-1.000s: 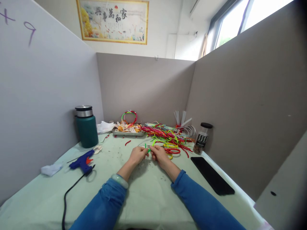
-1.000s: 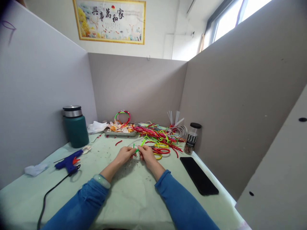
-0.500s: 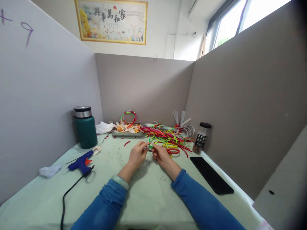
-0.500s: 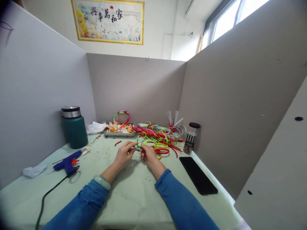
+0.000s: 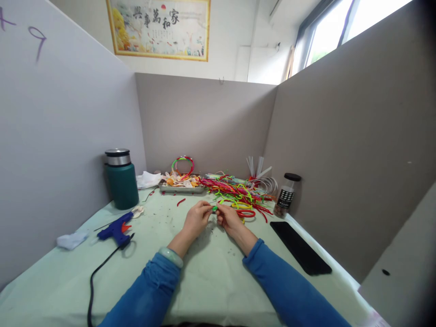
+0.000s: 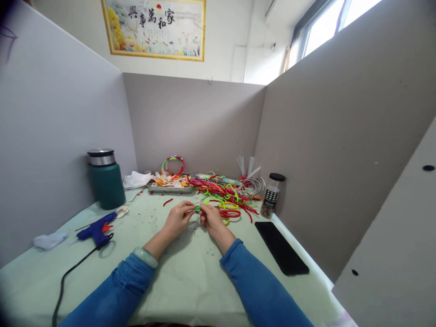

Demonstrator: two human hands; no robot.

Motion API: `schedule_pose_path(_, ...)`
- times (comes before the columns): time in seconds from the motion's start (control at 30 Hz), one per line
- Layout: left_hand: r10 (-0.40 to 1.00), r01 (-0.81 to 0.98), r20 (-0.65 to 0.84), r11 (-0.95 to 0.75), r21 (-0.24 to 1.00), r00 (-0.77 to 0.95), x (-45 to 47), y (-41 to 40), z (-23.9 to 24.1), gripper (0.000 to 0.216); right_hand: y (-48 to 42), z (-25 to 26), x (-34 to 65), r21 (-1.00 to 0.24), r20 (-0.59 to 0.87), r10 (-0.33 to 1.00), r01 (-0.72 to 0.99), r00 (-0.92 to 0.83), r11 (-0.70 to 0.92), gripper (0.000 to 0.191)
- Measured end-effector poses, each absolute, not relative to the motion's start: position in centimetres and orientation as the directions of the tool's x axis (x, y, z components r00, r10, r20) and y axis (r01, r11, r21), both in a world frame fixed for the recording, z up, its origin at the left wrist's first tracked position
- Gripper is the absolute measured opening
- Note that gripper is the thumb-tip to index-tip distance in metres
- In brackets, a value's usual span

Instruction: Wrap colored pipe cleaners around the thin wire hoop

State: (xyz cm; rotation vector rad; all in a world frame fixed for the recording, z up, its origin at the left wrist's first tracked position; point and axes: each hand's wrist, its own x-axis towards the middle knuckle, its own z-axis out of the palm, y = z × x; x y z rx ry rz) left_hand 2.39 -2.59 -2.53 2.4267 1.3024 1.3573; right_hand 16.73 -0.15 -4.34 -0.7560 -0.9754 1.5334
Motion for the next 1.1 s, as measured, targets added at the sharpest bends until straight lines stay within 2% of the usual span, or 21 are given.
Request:
schedule_pose_path(0.4,0.853,0.641,0.484,-0.484,0.596,0.195,2.2,-2.4,-2.4,0.022,-0.2,-4.4,16.7,-0.904,0.067,0.982,-0.428,-0.179,-0.016,0.033)
schedule_pose_path(0.6,0.883,0.612,0.424,-0.451,0.65,0.201,2.2,-2.7,-1.9,0.026,-0.3,-4.4,16.6,-0.924,0.092,0.981,-0.381,-0.17,0.021,0.033)
schedule_pose_path(0.83,0.89,0.598,0.451,-0.398,0.695,0.068,1.9,-2.4,-1.5,0.027,-1.0,-4.4,16.1,-0.966,0.236,0.947,-0.16,-0.217,0.204,0.034)
schedule_pose_path(1.1,0.89,0.523,0.454,-0.403,0.751,0.034,1.5,-1.6,-2.1,0.024,-1.3,-4.8,15.5,-0.931,0.351,0.907,0.021,-0.232,0.365,0.016)
